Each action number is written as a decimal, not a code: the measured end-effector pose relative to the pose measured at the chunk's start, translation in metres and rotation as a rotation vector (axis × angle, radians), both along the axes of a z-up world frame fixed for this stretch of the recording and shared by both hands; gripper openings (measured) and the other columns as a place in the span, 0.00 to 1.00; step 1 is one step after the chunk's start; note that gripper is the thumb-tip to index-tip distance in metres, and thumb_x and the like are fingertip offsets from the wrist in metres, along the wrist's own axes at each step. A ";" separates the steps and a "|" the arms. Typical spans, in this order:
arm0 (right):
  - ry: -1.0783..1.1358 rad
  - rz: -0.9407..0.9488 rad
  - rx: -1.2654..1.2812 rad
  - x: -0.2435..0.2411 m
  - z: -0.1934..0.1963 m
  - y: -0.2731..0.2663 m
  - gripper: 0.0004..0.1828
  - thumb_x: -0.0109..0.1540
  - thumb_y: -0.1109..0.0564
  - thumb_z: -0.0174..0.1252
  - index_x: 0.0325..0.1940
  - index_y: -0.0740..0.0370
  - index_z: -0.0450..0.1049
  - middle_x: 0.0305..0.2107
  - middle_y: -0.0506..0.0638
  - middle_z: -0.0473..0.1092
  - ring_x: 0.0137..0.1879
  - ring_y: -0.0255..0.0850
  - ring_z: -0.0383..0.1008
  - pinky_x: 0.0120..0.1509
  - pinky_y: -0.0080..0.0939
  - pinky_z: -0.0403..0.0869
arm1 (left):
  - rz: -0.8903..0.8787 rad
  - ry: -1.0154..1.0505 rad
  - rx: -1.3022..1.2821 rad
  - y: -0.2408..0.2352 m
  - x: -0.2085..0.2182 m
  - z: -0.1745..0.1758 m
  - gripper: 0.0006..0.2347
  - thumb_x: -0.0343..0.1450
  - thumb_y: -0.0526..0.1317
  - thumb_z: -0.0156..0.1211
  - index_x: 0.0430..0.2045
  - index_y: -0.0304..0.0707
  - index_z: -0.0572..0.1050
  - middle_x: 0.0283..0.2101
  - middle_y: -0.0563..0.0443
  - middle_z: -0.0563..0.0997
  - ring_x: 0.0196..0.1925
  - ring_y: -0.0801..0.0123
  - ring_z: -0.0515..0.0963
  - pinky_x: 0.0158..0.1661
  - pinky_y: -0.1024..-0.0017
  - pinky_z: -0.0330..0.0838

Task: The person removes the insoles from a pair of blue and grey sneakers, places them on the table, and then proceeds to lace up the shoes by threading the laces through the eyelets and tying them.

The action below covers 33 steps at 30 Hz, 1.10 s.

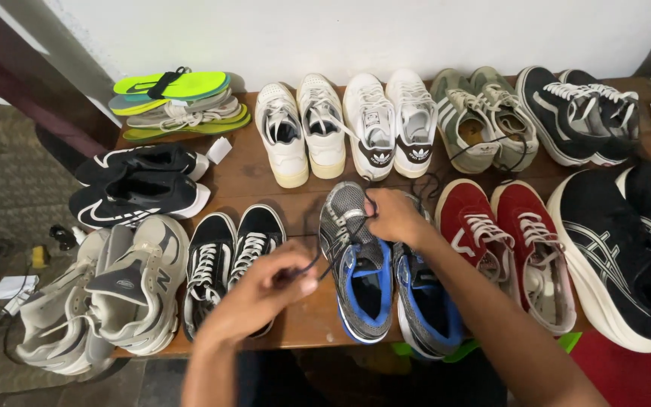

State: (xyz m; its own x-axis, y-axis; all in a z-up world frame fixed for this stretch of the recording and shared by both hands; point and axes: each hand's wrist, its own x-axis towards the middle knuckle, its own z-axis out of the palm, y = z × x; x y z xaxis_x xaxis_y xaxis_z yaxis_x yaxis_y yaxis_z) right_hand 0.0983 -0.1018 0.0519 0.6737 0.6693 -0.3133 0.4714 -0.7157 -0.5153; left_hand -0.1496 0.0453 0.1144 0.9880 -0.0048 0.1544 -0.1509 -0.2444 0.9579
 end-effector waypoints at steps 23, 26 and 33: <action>0.482 -0.329 0.254 -0.010 0.049 0.014 0.19 0.71 0.53 0.48 0.63 0.55 0.77 0.12 0.38 0.51 0.17 0.31 0.46 0.27 0.32 0.51 | 0.377 0.406 0.041 0.012 -0.024 -0.012 0.18 0.76 0.49 0.44 0.42 0.44 0.84 0.31 0.53 0.81 0.43 0.72 0.81 0.52 0.76 0.67; 0.426 -0.339 0.310 -0.020 0.055 0.018 0.18 0.75 0.53 0.42 0.63 0.55 0.74 0.30 0.48 0.71 0.19 0.30 0.53 0.26 0.28 0.61 | 0.498 0.384 -0.006 0.013 -0.026 -0.012 0.17 0.77 0.49 0.44 0.47 0.47 0.82 0.27 0.57 0.76 0.21 0.76 0.61 0.29 0.77 0.56; 0.407 -0.316 0.489 0.004 0.030 0.013 0.17 0.71 0.63 0.42 0.56 0.56 0.75 0.28 0.50 0.72 0.31 0.34 0.67 0.33 0.30 0.63 | 0.680 -0.006 -0.244 0.017 -0.032 -0.012 0.15 0.79 0.48 0.44 0.45 0.42 0.79 0.22 0.59 0.66 0.21 0.80 0.57 0.21 0.81 0.50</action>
State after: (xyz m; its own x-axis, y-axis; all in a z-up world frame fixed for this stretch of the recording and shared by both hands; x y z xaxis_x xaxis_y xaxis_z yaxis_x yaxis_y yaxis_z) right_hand 0.1027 -0.0884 0.0817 0.7519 0.5896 -0.2952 -0.0190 -0.4281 -0.9035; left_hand -0.1815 0.0625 0.1021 0.7595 0.6458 0.0778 -0.0464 -0.0656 0.9968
